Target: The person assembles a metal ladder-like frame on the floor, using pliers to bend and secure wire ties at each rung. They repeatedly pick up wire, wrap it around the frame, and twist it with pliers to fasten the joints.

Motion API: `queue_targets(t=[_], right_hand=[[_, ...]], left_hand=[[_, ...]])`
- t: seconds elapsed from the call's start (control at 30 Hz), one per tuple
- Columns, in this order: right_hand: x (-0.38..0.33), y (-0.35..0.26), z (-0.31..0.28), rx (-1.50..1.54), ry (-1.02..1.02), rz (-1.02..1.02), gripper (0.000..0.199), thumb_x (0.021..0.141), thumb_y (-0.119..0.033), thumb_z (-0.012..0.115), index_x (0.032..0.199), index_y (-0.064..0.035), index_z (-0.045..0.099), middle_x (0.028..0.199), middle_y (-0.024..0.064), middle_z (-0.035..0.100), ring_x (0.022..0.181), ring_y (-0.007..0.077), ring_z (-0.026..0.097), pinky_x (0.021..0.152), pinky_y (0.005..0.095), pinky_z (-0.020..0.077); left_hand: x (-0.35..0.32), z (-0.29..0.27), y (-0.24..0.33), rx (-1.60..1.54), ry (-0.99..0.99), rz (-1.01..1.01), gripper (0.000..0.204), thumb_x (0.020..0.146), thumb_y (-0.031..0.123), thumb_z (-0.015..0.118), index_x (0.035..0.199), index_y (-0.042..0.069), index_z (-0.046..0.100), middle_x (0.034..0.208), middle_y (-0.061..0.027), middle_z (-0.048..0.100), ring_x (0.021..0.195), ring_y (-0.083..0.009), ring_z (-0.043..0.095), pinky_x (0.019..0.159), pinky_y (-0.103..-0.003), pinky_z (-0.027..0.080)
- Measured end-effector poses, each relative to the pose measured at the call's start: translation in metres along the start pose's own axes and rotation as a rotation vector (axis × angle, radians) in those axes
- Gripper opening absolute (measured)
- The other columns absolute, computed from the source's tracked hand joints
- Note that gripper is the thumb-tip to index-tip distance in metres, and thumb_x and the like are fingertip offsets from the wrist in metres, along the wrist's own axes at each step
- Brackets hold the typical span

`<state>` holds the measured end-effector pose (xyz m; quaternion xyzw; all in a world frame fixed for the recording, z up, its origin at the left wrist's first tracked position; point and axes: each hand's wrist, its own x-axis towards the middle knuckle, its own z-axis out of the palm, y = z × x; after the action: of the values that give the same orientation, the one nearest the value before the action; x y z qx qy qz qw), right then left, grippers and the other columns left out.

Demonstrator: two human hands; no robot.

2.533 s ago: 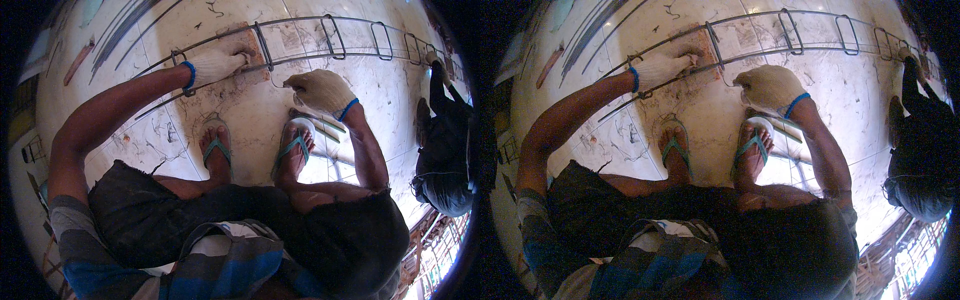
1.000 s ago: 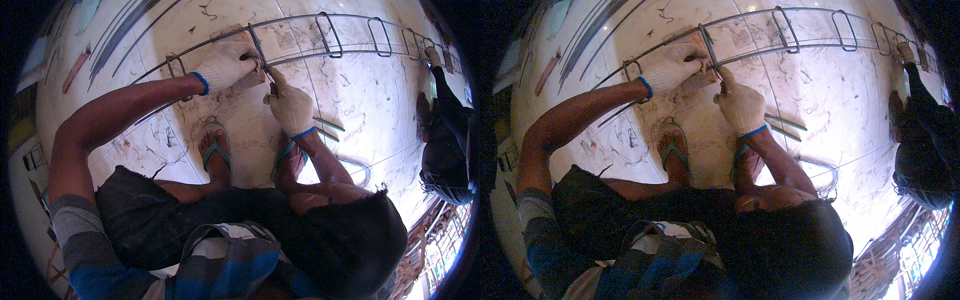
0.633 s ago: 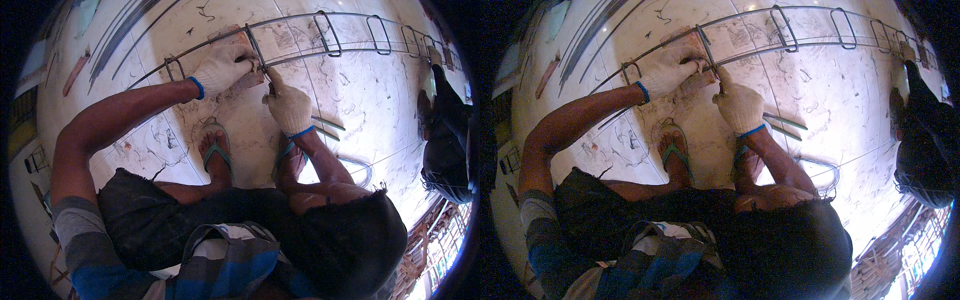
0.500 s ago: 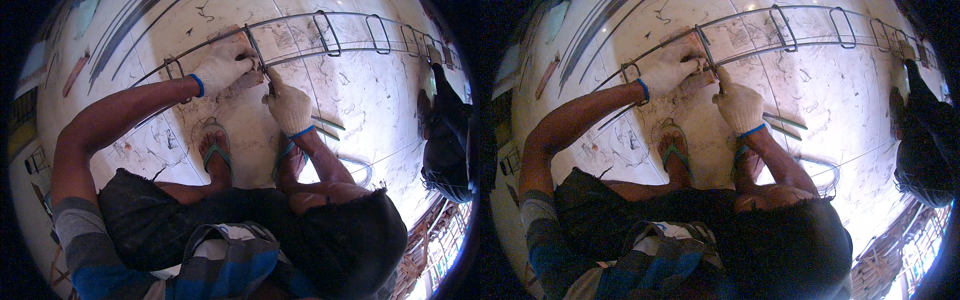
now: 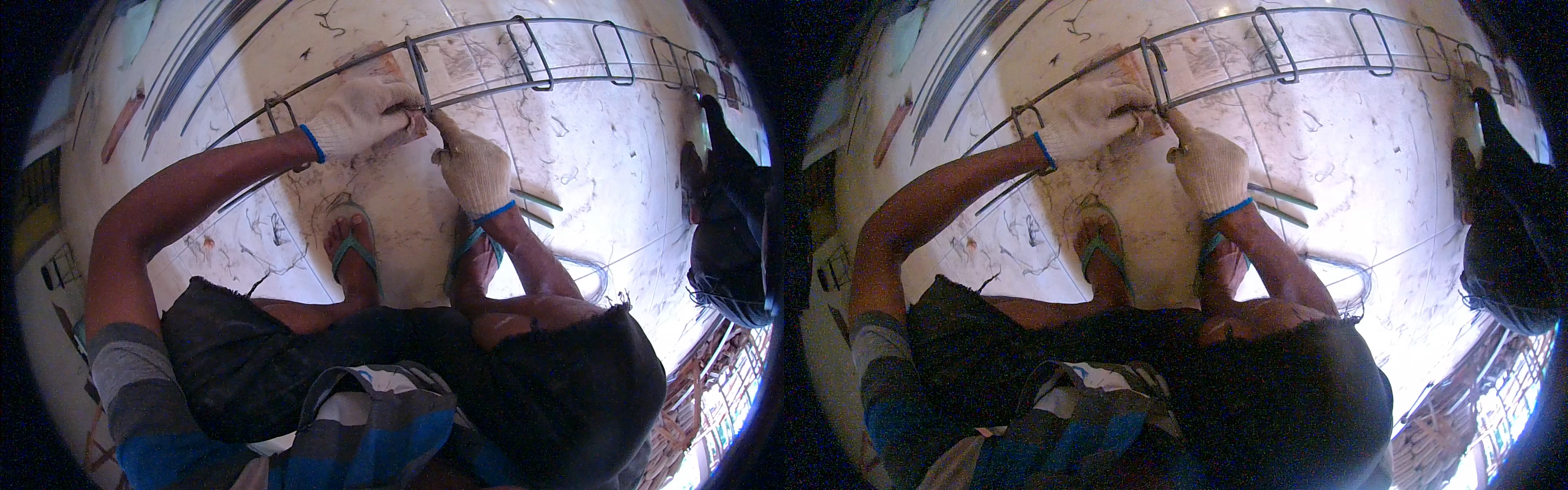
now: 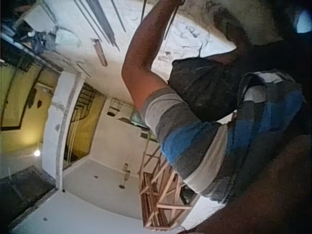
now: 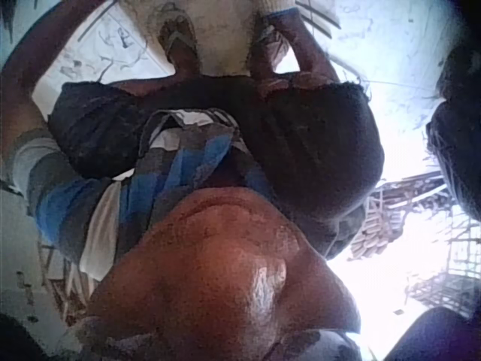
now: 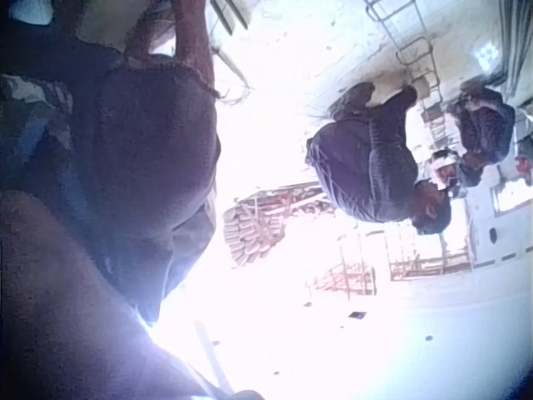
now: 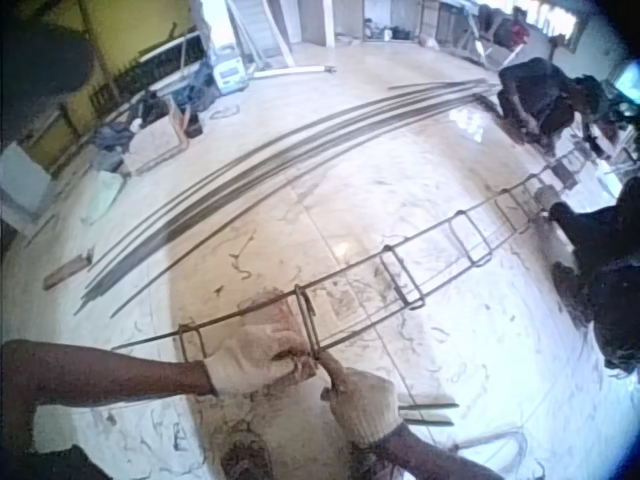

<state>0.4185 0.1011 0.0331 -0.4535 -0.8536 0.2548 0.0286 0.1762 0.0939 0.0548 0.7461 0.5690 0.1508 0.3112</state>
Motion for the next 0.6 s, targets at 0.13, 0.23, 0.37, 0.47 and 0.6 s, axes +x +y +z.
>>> queue_targets(t=[0.13, 0.23, 0.37, 0.47, 0.6], right_hand=[[0.001, 0.006, 0.001, -0.036, 0.022, -0.043, 0.062, 0.088, -0.026, 0.075, 0.146, -0.03, 0.052, 0.084, 0.009, 0.072, 0.075, 0.0314, 0.072, 0.062, 0.0464, 0.0562], [0.001, 0.009, 0.003, -0.053, 0.03, -0.071, 0.06, 0.088, -0.026, 0.075, 0.145, -0.0293, 0.053, 0.086, 0.0085, 0.072, 0.076, 0.0307, 0.072, 0.062, 0.046, 0.0563], [0.004, 0.014, -0.002, -0.052, 0.07, -0.157, 0.054, 0.088, -0.027, 0.075, 0.139, -0.0263, 0.057, 0.086, 0.0083, 0.072, 0.077, 0.0304, 0.072, 0.064, 0.045, 0.0564], [0.01, 0.019, -0.017, -0.075, 0.075, -0.229, 0.039, 0.088, -0.028, 0.075, 0.125, -0.0224, 0.065, 0.082, 0.0084, 0.071, 0.078, 0.0312, 0.072, 0.066, 0.0449, 0.0564], [0.024, 0.026, -0.045, -0.103, 0.085, -0.341, 0.017, 0.089, -0.028, 0.073, 0.101, -0.0174, 0.07, 0.078, 0.0085, 0.07, 0.079, 0.0322, 0.072, 0.067, 0.0461, 0.0563]], left_hand=[[0.015, 0.001, -0.016, 0.095, 0.069, 0.382, 0.021, 0.093, 0.017, 0.07, 0.112, 0.008, 0.068, 0.121, -0.0144, 0.071, 0.11, -0.0327, 0.069, 0.095, -0.04, 0.056], [0.025, 0.003, -0.021, 0.16, 0.012, 0.419, 0.015, 0.093, 0.013, 0.068, 0.108, 0.009, 0.066, 0.114, -0.0132, 0.071, 0.107, -0.0321, 0.07, 0.094, -0.04, 0.056], [0.028, 0.004, -0.022, 0.194, -0.091, 0.333, 0.016, 0.094, 0.013, 0.068, 0.109, 0.009, 0.065, 0.107, -0.0118, 0.069, 0.102, -0.0317, 0.07, 0.09, -0.041, 0.057], [0.027, 0.002, -0.021, 0.208, -0.062, 0.36, 0.016, 0.094, 0.014, 0.067, 0.109, 0.009, 0.065, 0.104, -0.0123, 0.069, 0.099, -0.0321, 0.07, 0.089, -0.042, 0.057], [0.027, 0.003, -0.021, 0.245, -0.044, 0.357, 0.017, 0.094, 0.015, 0.067, 0.11, 0.009, 0.066, 0.104, -0.0133, 0.07, 0.099, -0.0325, 0.071, 0.088, -0.043, 0.058]])
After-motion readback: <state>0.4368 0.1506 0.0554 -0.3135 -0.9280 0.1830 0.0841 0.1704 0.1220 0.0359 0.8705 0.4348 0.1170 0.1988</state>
